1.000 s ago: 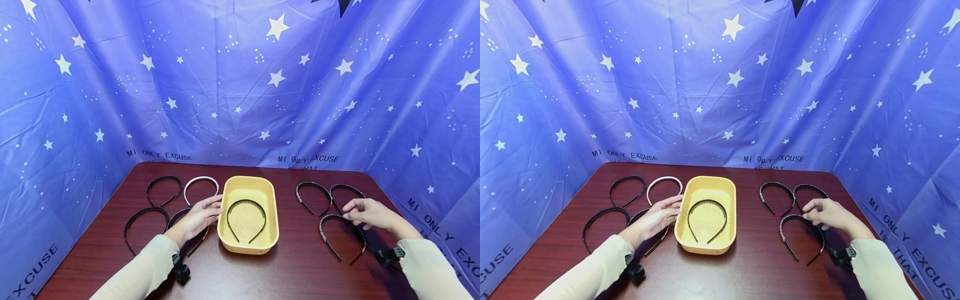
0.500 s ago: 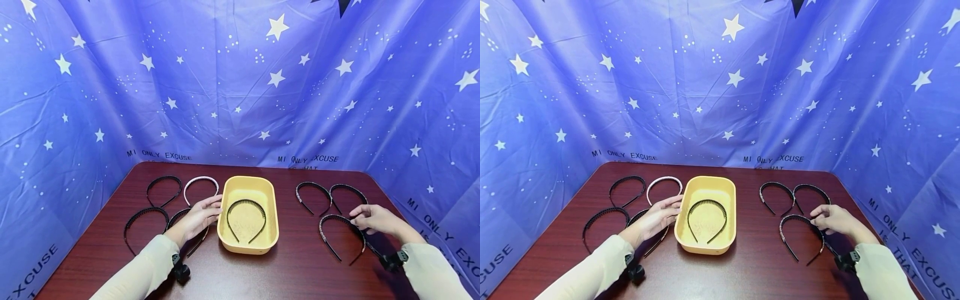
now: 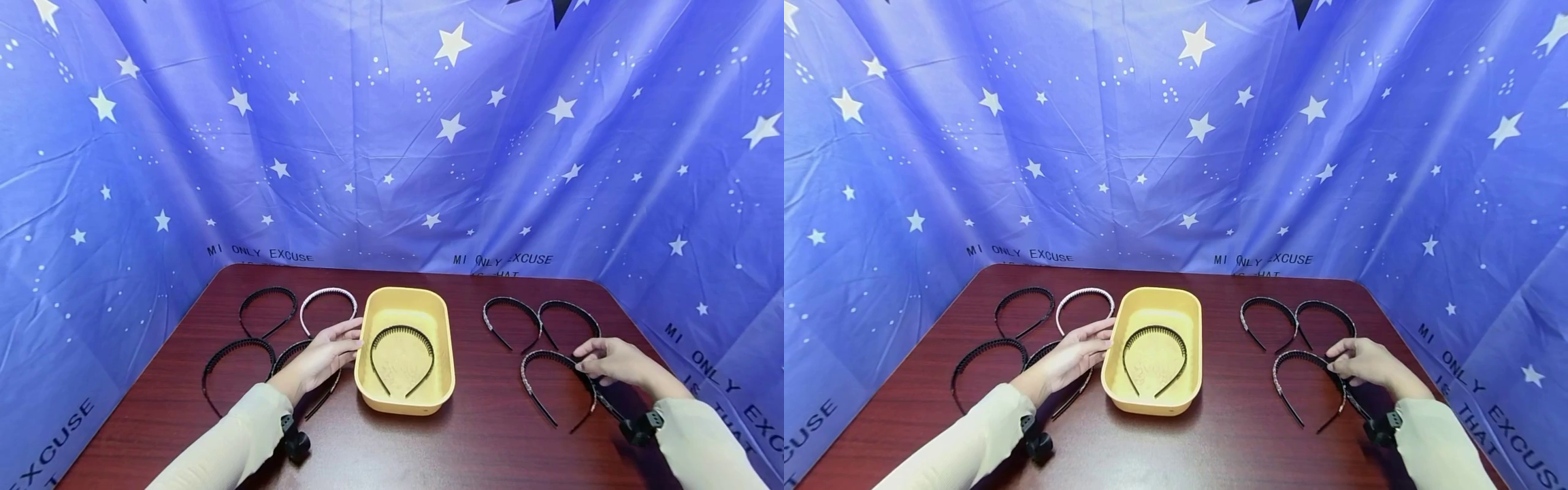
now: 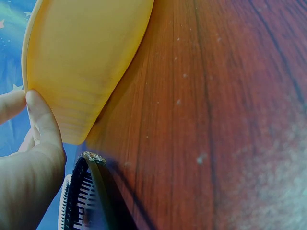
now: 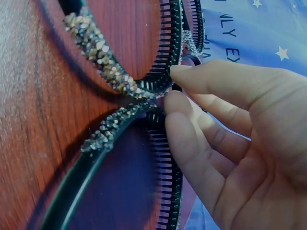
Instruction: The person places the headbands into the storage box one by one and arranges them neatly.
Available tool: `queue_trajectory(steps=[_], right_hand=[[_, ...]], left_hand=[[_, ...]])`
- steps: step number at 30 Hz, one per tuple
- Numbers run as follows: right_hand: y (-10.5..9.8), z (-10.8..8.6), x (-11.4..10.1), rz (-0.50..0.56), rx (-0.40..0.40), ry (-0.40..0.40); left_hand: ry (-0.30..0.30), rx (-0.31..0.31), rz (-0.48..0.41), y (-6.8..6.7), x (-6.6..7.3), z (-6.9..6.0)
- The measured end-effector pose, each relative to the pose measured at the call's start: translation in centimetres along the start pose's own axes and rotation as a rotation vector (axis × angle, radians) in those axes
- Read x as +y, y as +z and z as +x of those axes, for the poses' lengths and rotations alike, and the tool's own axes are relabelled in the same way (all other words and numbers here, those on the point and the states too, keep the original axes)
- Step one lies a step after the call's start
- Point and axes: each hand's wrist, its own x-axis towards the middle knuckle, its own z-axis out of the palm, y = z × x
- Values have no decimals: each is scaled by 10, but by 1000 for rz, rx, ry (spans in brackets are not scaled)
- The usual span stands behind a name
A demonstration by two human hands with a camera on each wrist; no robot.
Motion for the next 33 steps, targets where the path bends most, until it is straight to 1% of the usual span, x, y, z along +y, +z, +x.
queue_trajectory(steps=[15, 23, 28, 33], right_hand=[[6, 3, -3, -56, 48, 27], [4, 1, -2, -53, 41, 7], [0, -1, -3, -76, 32, -12], [-2, -2, -3, -64, 15, -18]], left_hand=[[6, -8, 5, -1, 0, 1], [4, -6, 0, -1, 0, 1], [0, -3, -10, 0, 0, 0], [0, 1, -10, 0, 1, -1]])
